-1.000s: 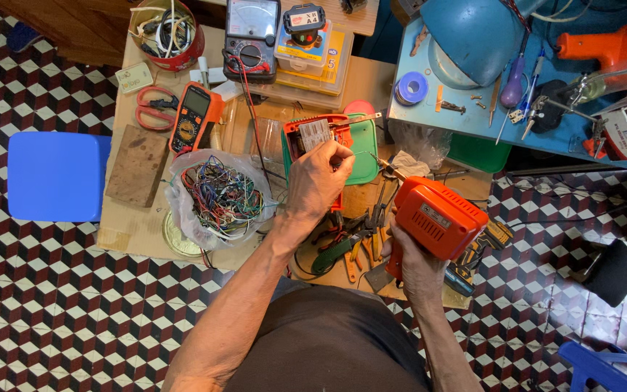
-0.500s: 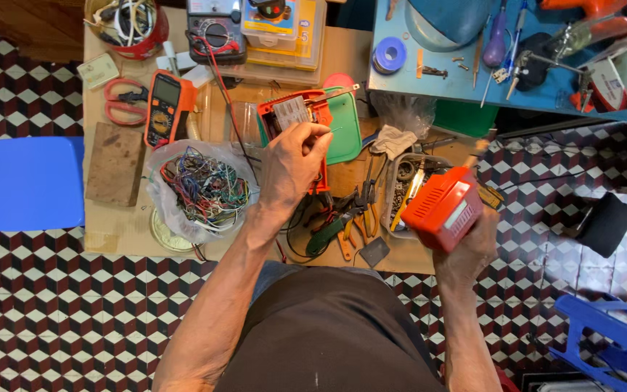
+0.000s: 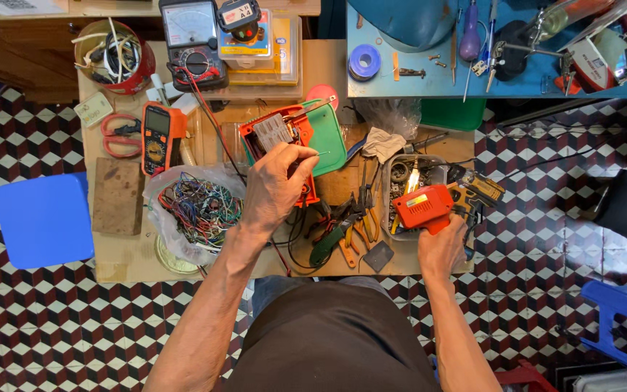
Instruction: The person repairs an electronic device by stripping wires, using a heat gun to shrink tubing, and soldering connections. They handle pliers, a heat gun, and a soldering iron while working on a small orange device on a cluttered workbench.
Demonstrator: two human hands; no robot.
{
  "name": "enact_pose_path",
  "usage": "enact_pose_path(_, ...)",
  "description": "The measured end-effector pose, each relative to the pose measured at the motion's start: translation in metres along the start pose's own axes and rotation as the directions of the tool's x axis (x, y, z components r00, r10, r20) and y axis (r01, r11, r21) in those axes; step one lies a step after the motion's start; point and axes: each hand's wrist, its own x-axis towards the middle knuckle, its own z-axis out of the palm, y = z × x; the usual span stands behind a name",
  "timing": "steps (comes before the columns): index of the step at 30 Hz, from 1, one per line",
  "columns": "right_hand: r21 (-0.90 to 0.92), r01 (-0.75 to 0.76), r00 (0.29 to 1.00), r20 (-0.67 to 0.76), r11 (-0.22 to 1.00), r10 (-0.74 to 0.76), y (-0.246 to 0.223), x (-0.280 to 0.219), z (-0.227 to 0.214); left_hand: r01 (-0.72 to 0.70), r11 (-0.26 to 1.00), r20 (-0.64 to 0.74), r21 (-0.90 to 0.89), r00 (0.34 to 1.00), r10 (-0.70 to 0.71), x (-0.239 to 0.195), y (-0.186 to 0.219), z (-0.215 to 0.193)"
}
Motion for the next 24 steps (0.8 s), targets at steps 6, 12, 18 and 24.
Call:
enact_pose_path(6,0.029,-0.031,0.999,0.036,0.999,0.03,-0.002,-0.001,0.016,-0.047,0.999,0.033,-0.015,0.998,0.047,-0.001,0.004,-0.009)
enact_pose_path(12,0.004,0.025,0.999,-0.027,1.0,-0.025,0.007,-0.002,0.027,-0.058,0.998,0.011,-0.027,0.998,0.058,-0.004,-0.006,-0.01)
enact_pose_path(18,-0.073,0.051,0.998,-0.019,0.996,-0.052,0.014,-0.001,0.031,-0.114,0.986,0.005,-0.119,0.993,0.115,-0.007,-0.024,-0.007)
enact_pose_path(24,-0.113,0.113,0.993,-0.032,0.987,-0.117,0.011,0.001,0.028,0.019,0.965,0.057,-0.26,0.998,-0.004,-0.012,-0.025,-0.006)
